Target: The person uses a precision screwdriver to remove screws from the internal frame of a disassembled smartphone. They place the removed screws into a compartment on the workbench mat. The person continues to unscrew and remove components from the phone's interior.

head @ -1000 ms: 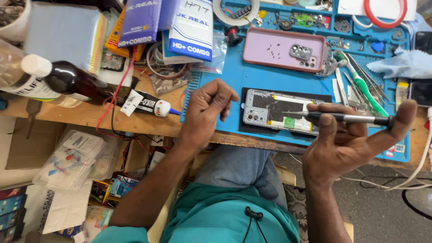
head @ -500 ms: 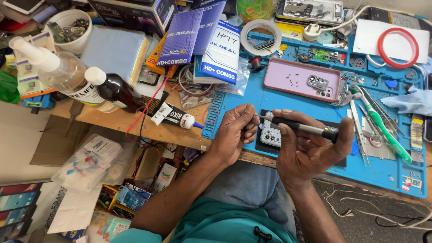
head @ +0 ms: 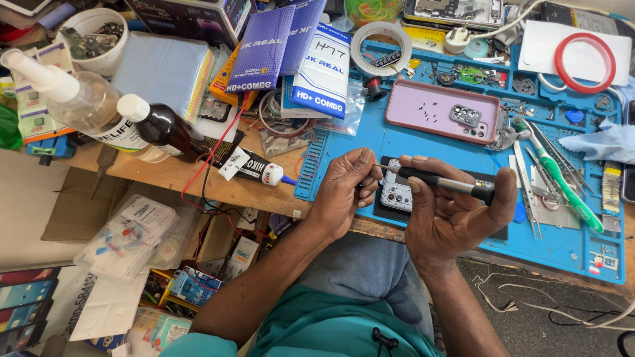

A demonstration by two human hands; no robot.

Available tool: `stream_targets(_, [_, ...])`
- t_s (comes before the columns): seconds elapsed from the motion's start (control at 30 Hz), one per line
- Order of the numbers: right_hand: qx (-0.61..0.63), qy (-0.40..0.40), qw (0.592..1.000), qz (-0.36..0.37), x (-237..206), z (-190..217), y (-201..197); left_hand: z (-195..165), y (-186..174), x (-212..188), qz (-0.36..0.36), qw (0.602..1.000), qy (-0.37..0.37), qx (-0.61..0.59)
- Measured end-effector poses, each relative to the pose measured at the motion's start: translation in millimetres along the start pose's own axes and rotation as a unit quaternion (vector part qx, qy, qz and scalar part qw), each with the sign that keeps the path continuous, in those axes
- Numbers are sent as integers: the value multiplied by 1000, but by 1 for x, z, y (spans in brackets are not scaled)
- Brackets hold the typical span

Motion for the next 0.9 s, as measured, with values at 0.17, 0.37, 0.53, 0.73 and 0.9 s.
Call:
stream_targets(0.17, [-2,-7,1000,-2,2,1,1,1,1,0,5,1000,6,14])
stream_targets(0.37, [78,48,995,-43,7,-2,0,1,2,0,3,1000,6,27])
stream_targets(0.53, [213,144,960,-105,10,-9,1,0,3,0,0,1000,-7,9])
stream_targets(0.73, [347,205,902,-157,16,-19,10,-4,4,-3,5,999,-11,-43])
stream_targets(0.9, [329,166,922,-117,22,-5,0,-8,3,-3,25,999,2,-37])
Point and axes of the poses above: each hand's wrist, its own x-axis towards the middle knuckle, its own y-axis out of the palm, z = x × y, the point moved 3 cm from there along x, towards the middle knuckle, and after that the axes turned 10 degrees about z, right-handed, at the moved point
